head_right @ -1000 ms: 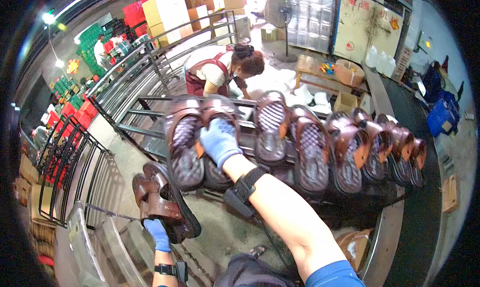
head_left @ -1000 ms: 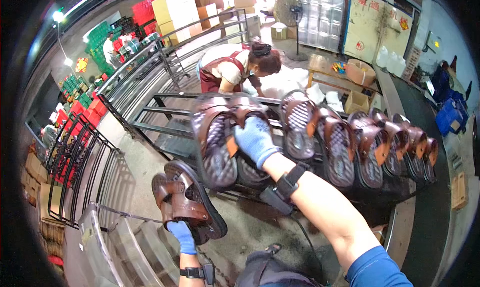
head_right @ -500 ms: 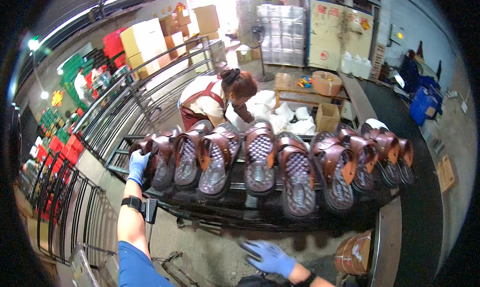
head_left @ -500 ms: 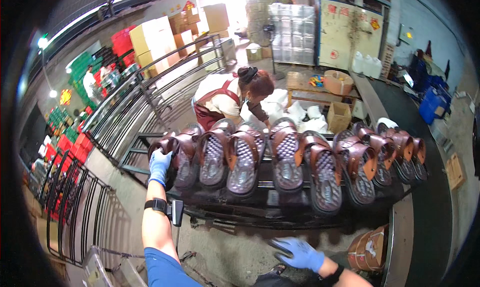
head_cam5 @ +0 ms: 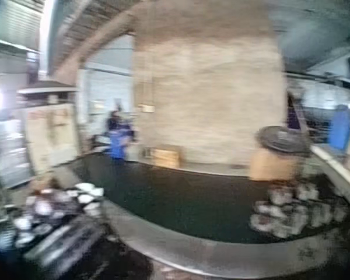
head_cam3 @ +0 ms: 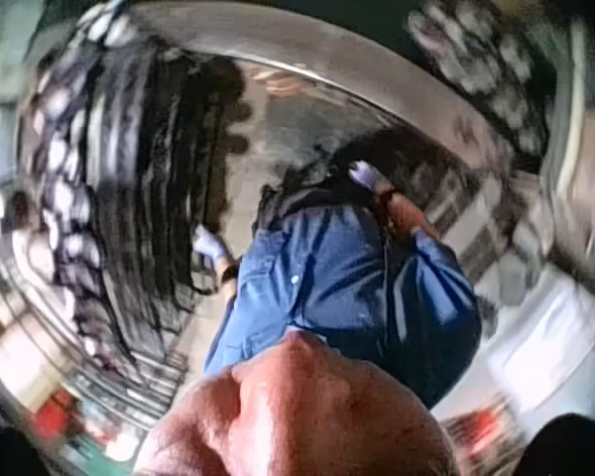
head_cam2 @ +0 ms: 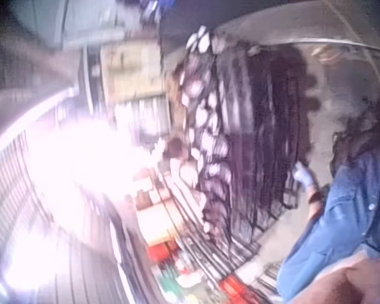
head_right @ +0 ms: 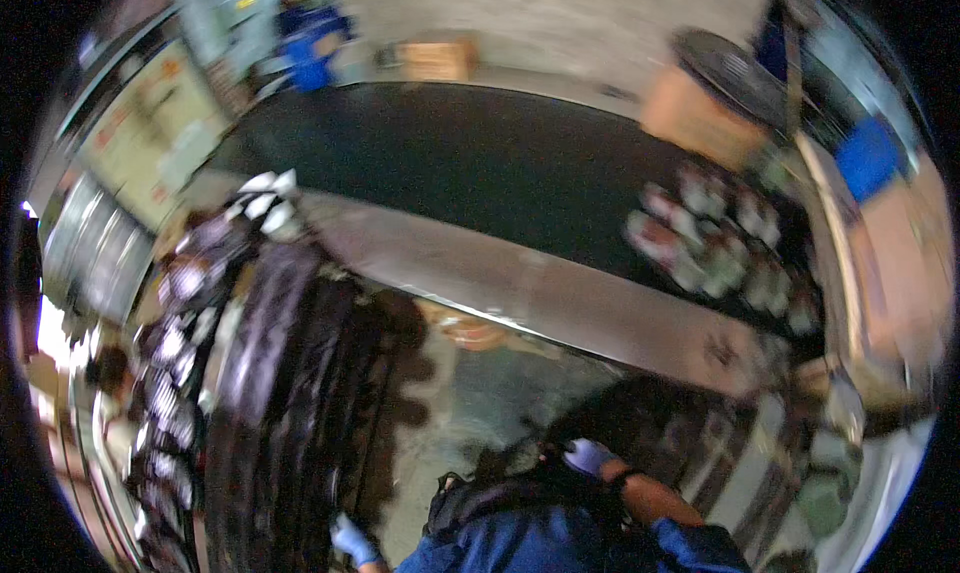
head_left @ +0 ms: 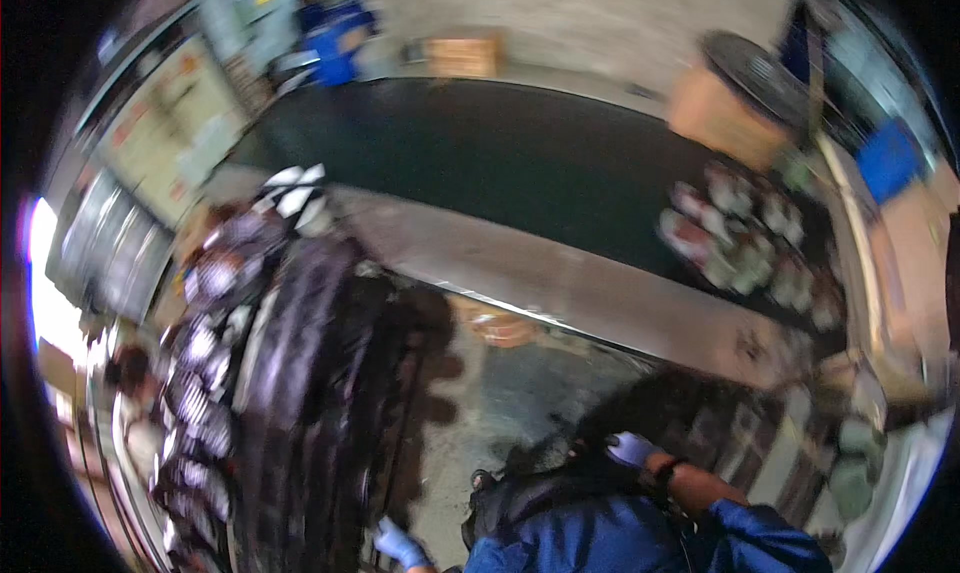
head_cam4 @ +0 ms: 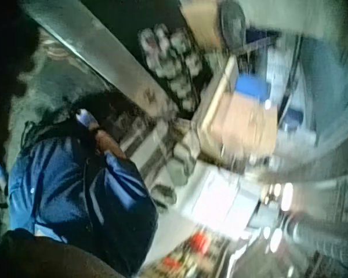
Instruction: The recorder is organizing shoes on a conveyor belt and placing them onto a storage rack.
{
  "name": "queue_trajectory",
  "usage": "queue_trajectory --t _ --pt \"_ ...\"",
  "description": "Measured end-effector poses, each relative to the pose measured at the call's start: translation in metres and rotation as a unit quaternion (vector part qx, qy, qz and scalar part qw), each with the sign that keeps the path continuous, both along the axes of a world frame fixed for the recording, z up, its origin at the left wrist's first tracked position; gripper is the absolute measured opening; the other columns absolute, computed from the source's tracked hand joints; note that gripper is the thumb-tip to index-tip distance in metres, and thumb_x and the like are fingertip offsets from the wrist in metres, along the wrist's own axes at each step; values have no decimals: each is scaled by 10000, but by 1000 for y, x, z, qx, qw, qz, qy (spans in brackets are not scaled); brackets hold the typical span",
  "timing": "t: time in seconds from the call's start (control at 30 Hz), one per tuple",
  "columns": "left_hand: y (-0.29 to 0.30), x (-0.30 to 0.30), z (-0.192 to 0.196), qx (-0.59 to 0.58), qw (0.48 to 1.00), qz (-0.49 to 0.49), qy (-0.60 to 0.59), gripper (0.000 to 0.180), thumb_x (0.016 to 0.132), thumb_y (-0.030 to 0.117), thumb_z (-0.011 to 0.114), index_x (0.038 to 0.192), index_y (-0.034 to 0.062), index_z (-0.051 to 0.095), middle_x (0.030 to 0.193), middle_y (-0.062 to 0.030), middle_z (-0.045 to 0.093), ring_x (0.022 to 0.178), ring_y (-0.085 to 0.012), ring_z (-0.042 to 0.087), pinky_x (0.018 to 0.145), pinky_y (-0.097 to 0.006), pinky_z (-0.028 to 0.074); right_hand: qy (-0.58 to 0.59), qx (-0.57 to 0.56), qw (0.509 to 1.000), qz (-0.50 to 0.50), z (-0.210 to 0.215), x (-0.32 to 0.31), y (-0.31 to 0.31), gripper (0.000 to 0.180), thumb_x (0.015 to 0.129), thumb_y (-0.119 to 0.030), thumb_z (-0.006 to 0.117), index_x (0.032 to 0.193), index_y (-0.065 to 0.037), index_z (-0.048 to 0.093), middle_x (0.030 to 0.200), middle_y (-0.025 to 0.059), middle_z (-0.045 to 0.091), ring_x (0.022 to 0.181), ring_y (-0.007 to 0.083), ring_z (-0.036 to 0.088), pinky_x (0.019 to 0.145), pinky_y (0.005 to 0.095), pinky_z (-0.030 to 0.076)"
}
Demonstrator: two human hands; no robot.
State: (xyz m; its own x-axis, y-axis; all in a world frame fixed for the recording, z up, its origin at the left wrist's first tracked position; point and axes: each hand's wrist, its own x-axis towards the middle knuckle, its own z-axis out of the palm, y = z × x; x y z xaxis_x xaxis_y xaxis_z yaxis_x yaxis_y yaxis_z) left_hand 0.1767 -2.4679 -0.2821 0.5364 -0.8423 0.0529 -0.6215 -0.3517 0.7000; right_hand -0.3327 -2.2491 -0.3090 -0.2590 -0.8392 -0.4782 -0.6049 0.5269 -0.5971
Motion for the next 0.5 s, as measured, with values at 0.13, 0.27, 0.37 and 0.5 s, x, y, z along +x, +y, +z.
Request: queue_trajectory --t 0.13,0.27,0.37,0.5 --pt "-27 -328 83 139 857 -412 278 389 847 51 564 1217 -55 503 1124 -119 599 971 -167 573 880 -280 446 6 57 985 -163 31 -46 28 372 817 -360 520 1028 -64 599 977 219 616 923 402 573 782 459 447" --pt "-19 -518 91 132 690 -676 225 398 830 105 599 1204 -10 528 1114 -130 615 1027 -191 582 893 -292 444 13 24 956 -292 45 -122 60 453 847 -403 509 1159 -82 574 1079 171 615 984 360 584 859 428 466" --pt "-5 -633 82 158 629 -743 163 408 802 95 651 1187 8 548 1106 -111 625 998 -150 589 895 -264 435 182 -110 913 -347 64 -182 73 466 847 -313 558 1260 -106 499 1084 156 612 934 352 603 840 438 472" --pt "14 -749 54 281 628 -686 235 423 838 161 632 1232 50 527 983 -77 645 829 -119 607 669 -259 489 66 -131 837 -527 119 -304 38 418 826 -187 565 1217 -46 512 1087 208 592 1006 341 573 885 395 444"
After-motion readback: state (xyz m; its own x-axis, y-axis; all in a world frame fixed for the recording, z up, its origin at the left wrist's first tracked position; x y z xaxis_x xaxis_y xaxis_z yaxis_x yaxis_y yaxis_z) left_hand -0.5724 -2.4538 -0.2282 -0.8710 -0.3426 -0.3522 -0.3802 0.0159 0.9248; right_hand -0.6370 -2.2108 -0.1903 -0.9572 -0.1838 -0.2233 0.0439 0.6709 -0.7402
